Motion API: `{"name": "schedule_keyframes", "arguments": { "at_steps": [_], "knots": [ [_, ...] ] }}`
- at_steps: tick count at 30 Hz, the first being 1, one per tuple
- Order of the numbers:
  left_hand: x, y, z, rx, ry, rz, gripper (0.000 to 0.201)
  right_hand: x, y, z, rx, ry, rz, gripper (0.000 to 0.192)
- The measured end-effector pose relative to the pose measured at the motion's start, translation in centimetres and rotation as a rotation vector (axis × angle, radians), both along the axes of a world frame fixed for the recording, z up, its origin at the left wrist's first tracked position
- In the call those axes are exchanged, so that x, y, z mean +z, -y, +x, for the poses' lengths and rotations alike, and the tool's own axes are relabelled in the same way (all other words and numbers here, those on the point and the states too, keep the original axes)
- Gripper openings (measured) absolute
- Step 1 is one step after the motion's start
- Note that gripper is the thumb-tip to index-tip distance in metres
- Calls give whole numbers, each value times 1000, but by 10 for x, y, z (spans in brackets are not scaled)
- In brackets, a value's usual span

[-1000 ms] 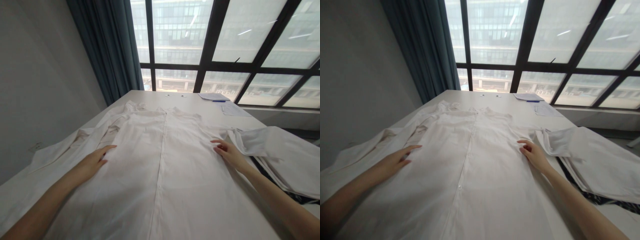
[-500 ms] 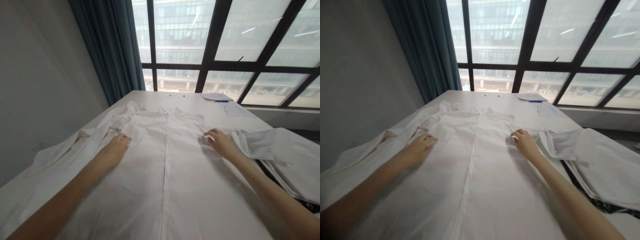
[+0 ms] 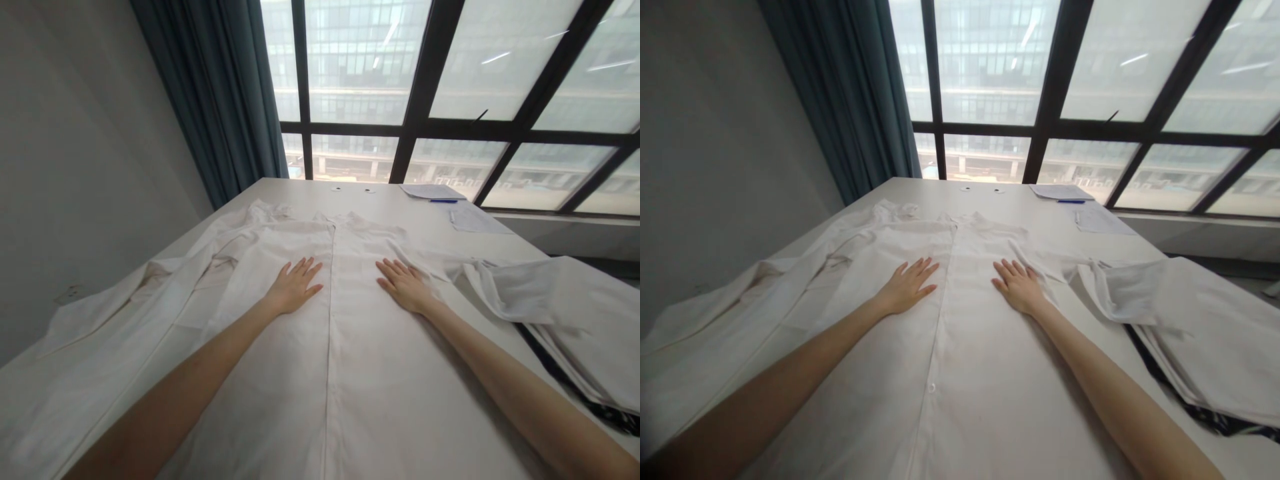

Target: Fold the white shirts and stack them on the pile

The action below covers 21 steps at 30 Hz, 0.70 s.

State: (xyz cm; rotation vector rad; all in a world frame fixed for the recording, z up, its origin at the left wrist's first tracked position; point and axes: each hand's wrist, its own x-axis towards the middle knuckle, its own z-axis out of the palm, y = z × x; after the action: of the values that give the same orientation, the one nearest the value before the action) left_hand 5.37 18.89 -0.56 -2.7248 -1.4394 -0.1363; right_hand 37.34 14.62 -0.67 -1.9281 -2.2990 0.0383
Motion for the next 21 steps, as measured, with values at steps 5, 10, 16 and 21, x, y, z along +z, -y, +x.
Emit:
{"name": "schedule_keyframes", "arguments": {
  "at_steps": [5, 10, 16, 21],
  "knots": [
    [2, -10, -48, 117, -35, 61, 57, -2, -5, 50, -126, 48, 2, 53],
    [4, -12, -74, 165, -37, 168, 50, 5, -1, 58, -173, 93, 76, 48],
    [1, 47, -26, 66, 51, 123, 48, 14, 43, -10, 14, 89, 136, 46],
    [-5, 103, -2, -202, 41, 76, 53, 9, 106, -69, 399, -74, 32, 49]
  ]
}}
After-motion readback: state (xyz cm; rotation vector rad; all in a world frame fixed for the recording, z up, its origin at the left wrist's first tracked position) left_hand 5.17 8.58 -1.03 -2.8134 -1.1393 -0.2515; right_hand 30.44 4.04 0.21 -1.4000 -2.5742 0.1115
